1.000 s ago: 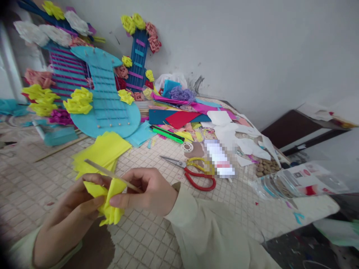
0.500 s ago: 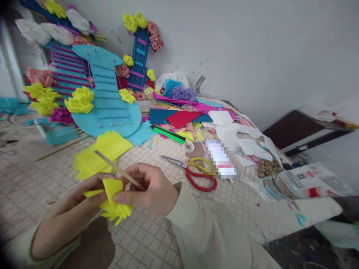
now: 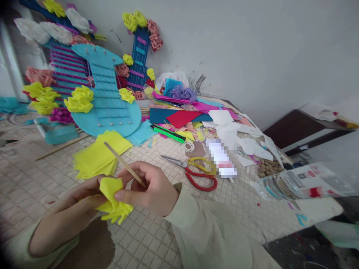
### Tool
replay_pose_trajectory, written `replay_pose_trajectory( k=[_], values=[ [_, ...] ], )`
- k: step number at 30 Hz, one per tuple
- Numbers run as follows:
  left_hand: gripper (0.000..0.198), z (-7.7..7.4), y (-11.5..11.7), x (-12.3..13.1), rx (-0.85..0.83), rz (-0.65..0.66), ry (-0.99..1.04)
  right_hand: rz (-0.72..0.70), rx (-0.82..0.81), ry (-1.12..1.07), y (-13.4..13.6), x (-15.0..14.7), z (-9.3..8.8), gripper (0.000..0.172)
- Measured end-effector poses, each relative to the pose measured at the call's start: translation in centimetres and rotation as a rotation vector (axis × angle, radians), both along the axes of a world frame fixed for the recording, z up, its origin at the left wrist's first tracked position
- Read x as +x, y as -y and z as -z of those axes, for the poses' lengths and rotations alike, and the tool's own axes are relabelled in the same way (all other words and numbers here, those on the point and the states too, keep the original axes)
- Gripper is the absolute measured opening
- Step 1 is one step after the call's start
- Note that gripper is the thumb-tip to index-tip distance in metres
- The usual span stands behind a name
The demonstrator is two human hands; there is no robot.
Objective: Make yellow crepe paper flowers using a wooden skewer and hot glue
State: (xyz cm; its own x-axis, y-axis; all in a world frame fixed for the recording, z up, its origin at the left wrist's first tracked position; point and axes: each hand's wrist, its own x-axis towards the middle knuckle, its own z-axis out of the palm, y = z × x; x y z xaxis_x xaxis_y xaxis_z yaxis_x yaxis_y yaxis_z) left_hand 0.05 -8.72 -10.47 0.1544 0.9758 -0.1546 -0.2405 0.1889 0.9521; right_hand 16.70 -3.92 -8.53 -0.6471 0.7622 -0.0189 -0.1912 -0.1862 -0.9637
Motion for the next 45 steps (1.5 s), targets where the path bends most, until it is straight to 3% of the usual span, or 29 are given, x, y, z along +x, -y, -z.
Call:
replay_pose_trajectory(
  k=[6, 18, 22, 33, 37, 40, 45],
  values=[
    [0.009, 0.0, 0.1, 0.1, 0.015, 0.033, 0.054, 0.020, 0.049, 0.013, 0.1, 0.1, 0.1, 0.027],
    [0.014, -1.2, 0.5, 0.8, -0.072, -0.106, -0.039, 0.038, 0.044, 0.055, 0.6, -0.2, -0.1, 0.032],
    [0.015, -1.0, 0.5, 0.4, -0.029, -0.035, -0.104, 0.056, 0.010, 0.058, 0.7, -0.3, -0.1, 0.041],
    [0.012, -0.8, 0.2, 0.8, 0.095, -0.229, -0.178, 0.166, 0.099, 0.134, 1.0, -0.4, 0.1, 0.033],
    [0.012, -0.7, 0.2, 0.6, 0.124, -0.230, -0.204, 0.170, 0.143, 0.144, 0.8, -0.2, 0.0, 0.034],
    [0.011, -0.6, 0.1, 0.4, 0.134, -0.251, -0.196, 0.192, 0.250, 0.176, 0.5, 0.3, -0.6, 0.027],
    [0.019, -0.9, 0.1, 0.7, -0.019, -0.353, -0.185, 0.203, 0.706, 0.384, -0.1, 1.4, -1.5, 0.024]
  ],
)
